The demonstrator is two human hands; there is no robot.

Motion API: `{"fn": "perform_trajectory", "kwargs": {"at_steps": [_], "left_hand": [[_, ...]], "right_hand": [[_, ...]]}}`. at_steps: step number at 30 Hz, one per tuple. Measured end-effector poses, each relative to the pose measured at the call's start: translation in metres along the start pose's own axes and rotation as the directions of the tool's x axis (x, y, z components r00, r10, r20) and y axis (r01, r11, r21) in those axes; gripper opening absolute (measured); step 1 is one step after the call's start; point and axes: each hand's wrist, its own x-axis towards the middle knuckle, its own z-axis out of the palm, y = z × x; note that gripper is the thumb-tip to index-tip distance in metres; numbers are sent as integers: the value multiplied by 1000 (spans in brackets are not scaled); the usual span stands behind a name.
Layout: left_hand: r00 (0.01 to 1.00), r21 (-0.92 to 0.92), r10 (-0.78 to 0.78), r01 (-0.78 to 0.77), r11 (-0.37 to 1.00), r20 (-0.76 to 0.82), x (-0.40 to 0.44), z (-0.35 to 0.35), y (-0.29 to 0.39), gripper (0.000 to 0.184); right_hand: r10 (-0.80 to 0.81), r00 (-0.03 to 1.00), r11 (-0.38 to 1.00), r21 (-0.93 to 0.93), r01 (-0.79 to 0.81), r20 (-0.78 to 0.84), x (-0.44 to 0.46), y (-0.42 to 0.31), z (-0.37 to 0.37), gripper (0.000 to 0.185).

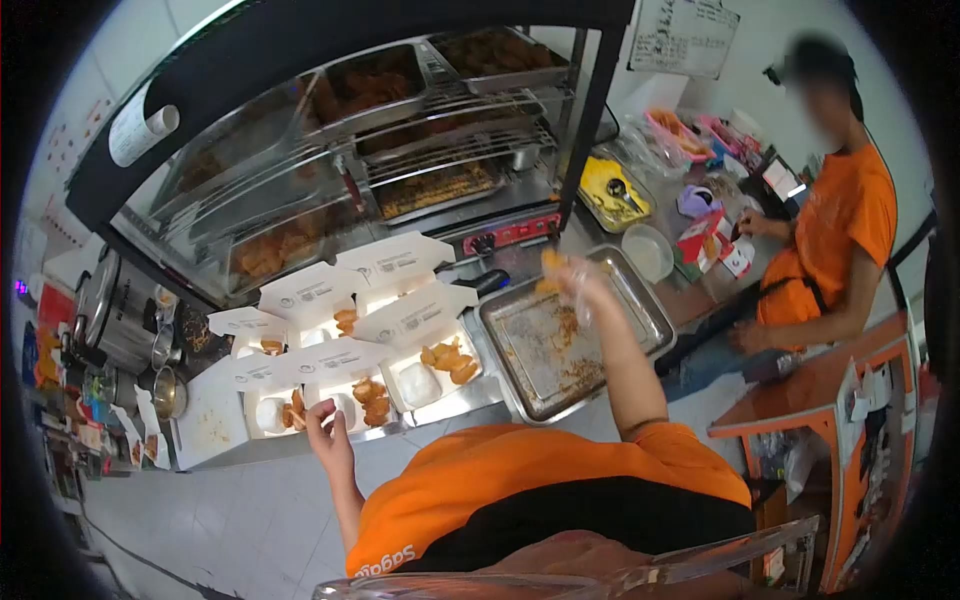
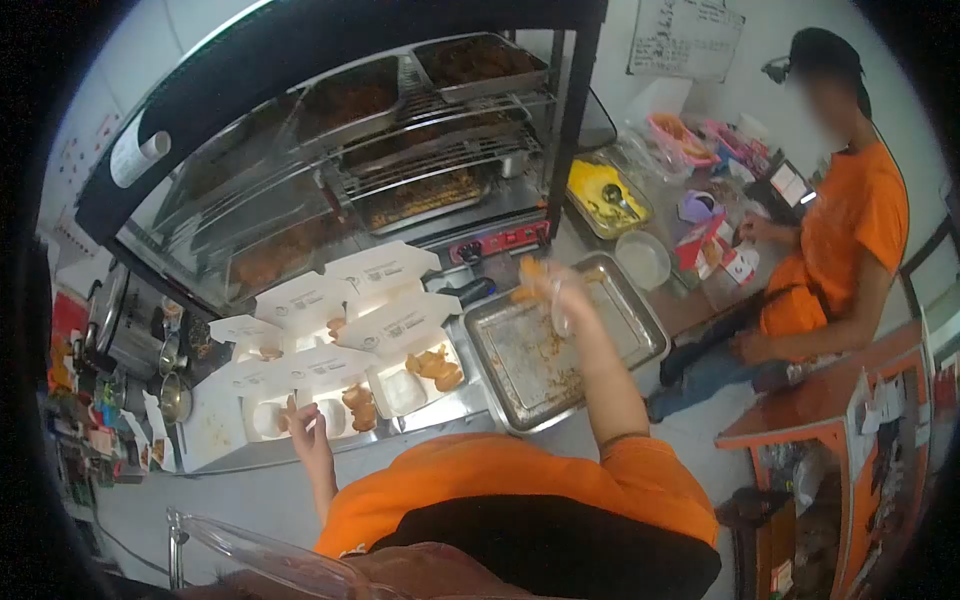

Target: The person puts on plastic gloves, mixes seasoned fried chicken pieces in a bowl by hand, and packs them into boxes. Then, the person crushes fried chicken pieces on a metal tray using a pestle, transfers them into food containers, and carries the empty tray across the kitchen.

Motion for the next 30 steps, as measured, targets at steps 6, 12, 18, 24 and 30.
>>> {"fn": "perform_trajectory", "kwargs": {"at_steps": [6, 12, 18, 24, 30], "left_hand": [[997, -9, 71, -71, 997, -41, -9, -11, -2, 20], [976, -8, -18, 21, 1000, 219, -25, 28, 10, 10], [130, 77, -159, 483, 872, 979, -56, 147, -17, 38], [250, 230, -401, 514, 827, 882, -90, 228, 13, 47], [576, 126, -229, 213, 969, 785, -105, 227, 35, 40]], "right_hand": [[-354, 923, 916, 253, 310, 151, 112, -205, 29, 29], [-439, 893, 855, 260, 449, -99, 109, -246, 37, 46], [-566, 817, 614, -717, 329, -109, 37, -77, -51, 55], [-9, 913, 243, -887, -393, -408, 7, 77, -170, 47], [-122, 922, 461, -844, -276, -368, -18, 103, -218, 41]]}}
